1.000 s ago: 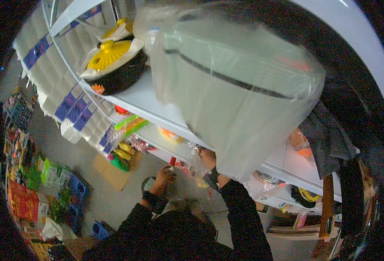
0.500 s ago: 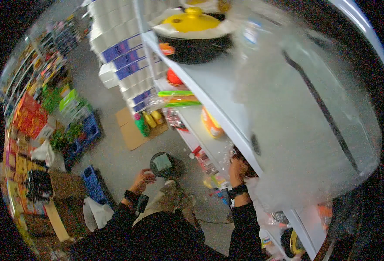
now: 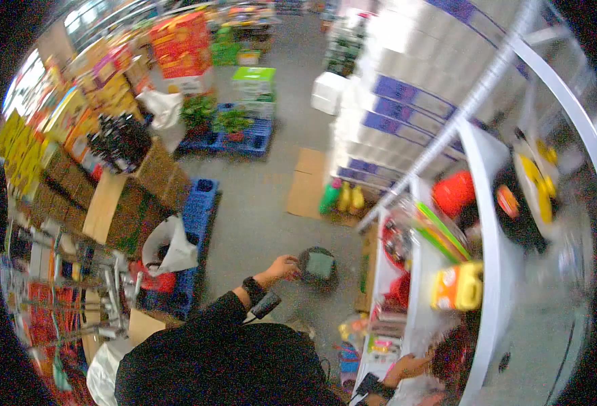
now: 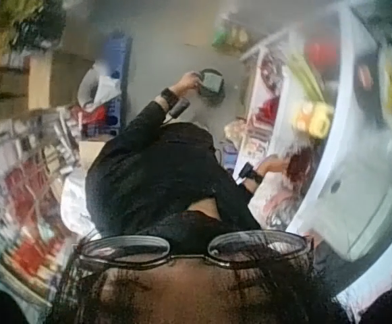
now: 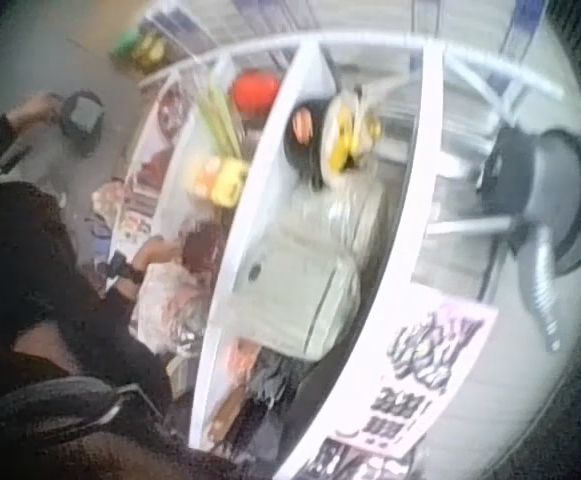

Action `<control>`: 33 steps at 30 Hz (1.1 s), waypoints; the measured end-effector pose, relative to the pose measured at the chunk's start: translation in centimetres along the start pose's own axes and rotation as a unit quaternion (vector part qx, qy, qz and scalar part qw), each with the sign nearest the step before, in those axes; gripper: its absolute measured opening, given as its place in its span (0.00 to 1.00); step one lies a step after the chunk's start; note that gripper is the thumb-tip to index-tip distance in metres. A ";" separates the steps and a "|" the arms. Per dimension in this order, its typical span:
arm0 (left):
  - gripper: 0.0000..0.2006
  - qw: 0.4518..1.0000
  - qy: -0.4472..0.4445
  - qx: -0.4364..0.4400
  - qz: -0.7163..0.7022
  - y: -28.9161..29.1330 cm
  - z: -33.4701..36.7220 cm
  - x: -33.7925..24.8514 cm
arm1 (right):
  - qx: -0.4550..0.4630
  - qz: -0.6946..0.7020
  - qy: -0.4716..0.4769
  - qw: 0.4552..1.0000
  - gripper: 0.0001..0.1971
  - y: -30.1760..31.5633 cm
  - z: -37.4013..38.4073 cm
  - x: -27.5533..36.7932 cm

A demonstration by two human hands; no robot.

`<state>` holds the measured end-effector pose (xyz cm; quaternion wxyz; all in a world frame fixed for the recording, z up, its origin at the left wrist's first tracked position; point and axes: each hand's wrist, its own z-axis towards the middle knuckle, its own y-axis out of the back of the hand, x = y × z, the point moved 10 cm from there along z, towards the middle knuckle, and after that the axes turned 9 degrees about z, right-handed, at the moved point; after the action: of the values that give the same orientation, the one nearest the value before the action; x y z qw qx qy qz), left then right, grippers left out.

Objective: The person picks up green boxes of mosquito coils from a pile on the floor and places them onto a metal shelf among other packaged goods.

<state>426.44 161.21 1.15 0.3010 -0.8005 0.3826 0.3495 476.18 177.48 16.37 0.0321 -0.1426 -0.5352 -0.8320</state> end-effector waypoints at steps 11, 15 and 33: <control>0.11 0.980 -0.018 -0.183 0.075 30.4 -6.1 -5.8 | 0.406 0.319 0.225 0.827 0.22 -12.5 -21.2 48.2; 0.21 0.950 -0.195 -0.244 0.011 33.8 -9.0 -11.9 | 0.647 0.535 0.087 0.537 0.15 -11.5 -33.2 62.6; 0.11 0.785 -0.076 -0.586 0.186 52.9 -8.9 -18.5 | 0.942 0.287 -0.173 -0.023 0.29 -8.2 -49.4 85.6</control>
<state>377.23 134.18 9.50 -0.2693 -0.7069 0.2219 0.6152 382.54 145.03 13.30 -0.2796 0.2639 0.7364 -0.5568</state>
